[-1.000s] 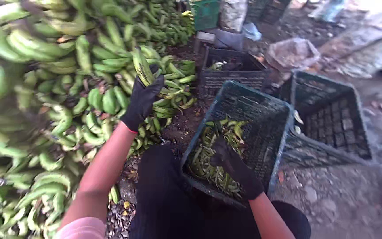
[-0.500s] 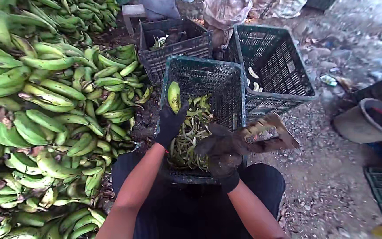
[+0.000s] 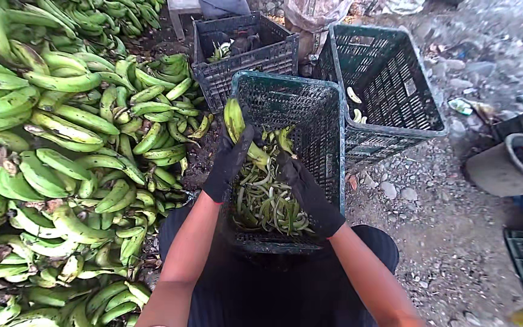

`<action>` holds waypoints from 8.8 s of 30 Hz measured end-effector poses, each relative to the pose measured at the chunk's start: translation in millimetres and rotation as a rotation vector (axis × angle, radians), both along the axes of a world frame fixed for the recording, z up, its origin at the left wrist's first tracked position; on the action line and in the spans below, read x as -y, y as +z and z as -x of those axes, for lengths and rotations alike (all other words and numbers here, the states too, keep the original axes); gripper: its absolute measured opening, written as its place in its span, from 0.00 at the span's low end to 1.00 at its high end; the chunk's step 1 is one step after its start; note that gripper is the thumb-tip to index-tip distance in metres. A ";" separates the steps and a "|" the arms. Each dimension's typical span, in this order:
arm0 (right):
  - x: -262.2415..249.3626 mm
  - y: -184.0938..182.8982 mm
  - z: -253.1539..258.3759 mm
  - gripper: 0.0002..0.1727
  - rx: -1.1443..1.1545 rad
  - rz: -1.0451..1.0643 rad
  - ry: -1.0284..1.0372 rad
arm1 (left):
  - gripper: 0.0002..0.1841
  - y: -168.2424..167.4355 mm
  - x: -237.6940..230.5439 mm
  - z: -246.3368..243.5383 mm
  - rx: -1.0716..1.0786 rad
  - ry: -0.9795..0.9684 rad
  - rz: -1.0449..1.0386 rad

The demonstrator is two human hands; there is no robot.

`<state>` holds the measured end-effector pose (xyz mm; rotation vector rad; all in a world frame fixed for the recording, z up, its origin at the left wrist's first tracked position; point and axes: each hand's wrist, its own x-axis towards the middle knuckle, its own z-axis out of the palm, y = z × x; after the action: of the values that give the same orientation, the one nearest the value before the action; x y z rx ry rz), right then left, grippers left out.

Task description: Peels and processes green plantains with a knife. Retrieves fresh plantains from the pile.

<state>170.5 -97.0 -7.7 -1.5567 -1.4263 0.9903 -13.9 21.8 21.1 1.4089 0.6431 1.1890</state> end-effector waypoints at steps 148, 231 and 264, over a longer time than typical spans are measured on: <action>-17.5 -32.8 23.4 0.37 0.299 -0.109 -0.249 | 0.28 -13.4 19.3 -18.4 0.051 0.566 0.227; -16.7 -12.9 18.0 0.37 0.314 0.120 -0.112 | 0.22 -12.1 25.2 -8.3 -0.117 0.199 0.423; 3.3 -15.8 14.8 0.50 0.504 -0.417 -0.055 | 0.22 11.7 20.6 14.2 0.127 -0.099 0.695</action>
<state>155.7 -100.3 -23.5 -1.5700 -1.7785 0.2354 -28.1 1.2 32.7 0.7625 0.7881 0.8461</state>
